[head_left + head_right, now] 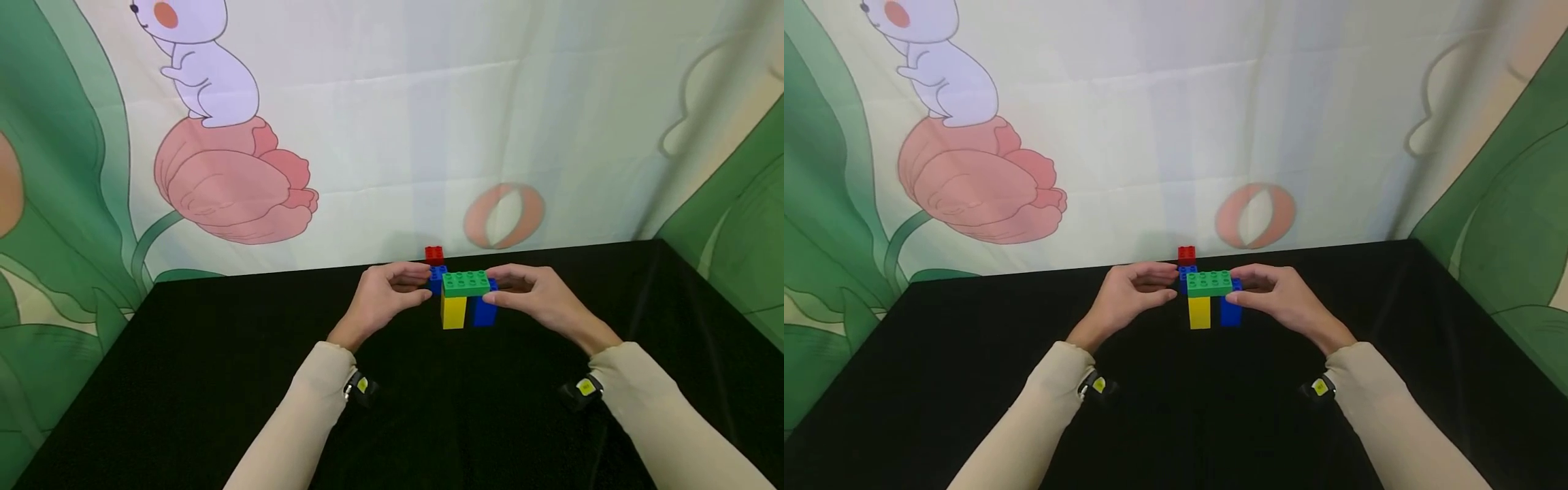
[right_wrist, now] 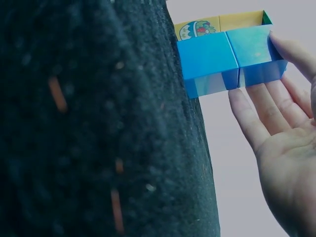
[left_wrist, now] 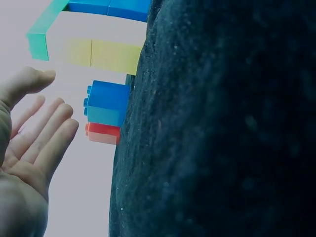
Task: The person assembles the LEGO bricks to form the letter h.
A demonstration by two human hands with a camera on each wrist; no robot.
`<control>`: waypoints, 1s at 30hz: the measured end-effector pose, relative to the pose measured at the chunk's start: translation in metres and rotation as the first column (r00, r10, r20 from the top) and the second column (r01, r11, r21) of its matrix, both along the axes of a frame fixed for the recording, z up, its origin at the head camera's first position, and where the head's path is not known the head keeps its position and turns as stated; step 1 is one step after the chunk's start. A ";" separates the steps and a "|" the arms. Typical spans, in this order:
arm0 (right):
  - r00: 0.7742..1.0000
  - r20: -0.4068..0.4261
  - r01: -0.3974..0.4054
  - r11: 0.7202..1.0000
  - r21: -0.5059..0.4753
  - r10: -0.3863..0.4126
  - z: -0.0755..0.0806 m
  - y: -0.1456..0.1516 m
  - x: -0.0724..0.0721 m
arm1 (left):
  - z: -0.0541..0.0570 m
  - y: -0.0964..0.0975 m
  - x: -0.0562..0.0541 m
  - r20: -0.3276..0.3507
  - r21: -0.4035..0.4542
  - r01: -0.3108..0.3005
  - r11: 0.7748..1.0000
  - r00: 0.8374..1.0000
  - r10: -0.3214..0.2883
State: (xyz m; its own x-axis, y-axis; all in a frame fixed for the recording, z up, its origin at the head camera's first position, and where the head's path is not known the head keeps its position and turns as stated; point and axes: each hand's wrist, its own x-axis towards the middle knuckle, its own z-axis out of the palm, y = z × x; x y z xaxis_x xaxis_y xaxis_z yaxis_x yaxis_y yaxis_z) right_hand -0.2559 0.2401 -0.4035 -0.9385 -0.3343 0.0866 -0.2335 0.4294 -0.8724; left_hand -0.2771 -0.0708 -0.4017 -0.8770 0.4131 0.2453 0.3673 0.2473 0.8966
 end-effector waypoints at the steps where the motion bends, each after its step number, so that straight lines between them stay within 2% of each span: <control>1: 1.000 0.001 0.001 1.000 0.001 -0.001 -0.001 0.000 0.000 | 0.000 0.000 0.000 0.000 -0.002 -0.011 1.000 1.000 0.011; 7: 1.000 0.012 0.009 1.000 0.009 -0.009 -0.004 0.001 -0.002 | -0.002 0.002 -0.003 0.001 -0.011 -0.062 0.998 0.998 0.062; 15: 1.000 0.001 0.011 1.000 0.008 -0.011 -0.003 0.001 -0.002 | -0.002 0.004 -0.015 0.017 -0.036 -0.094 0.995 0.995 0.094; 22: 1.000 0.010 0.018 1.000 0.006 -0.018 -0.003 0.001 -0.001 | -0.005 0.012 -0.025 0.033 -0.038 -0.092 0.995 0.995 0.093; 30: 1.000 0.014 0.021 1.000 -0.003 -0.021 -0.003 0.002 -0.001 | -0.010 0.016 -0.030 0.048 -0.006 -0.100 0.995 0.994 0.100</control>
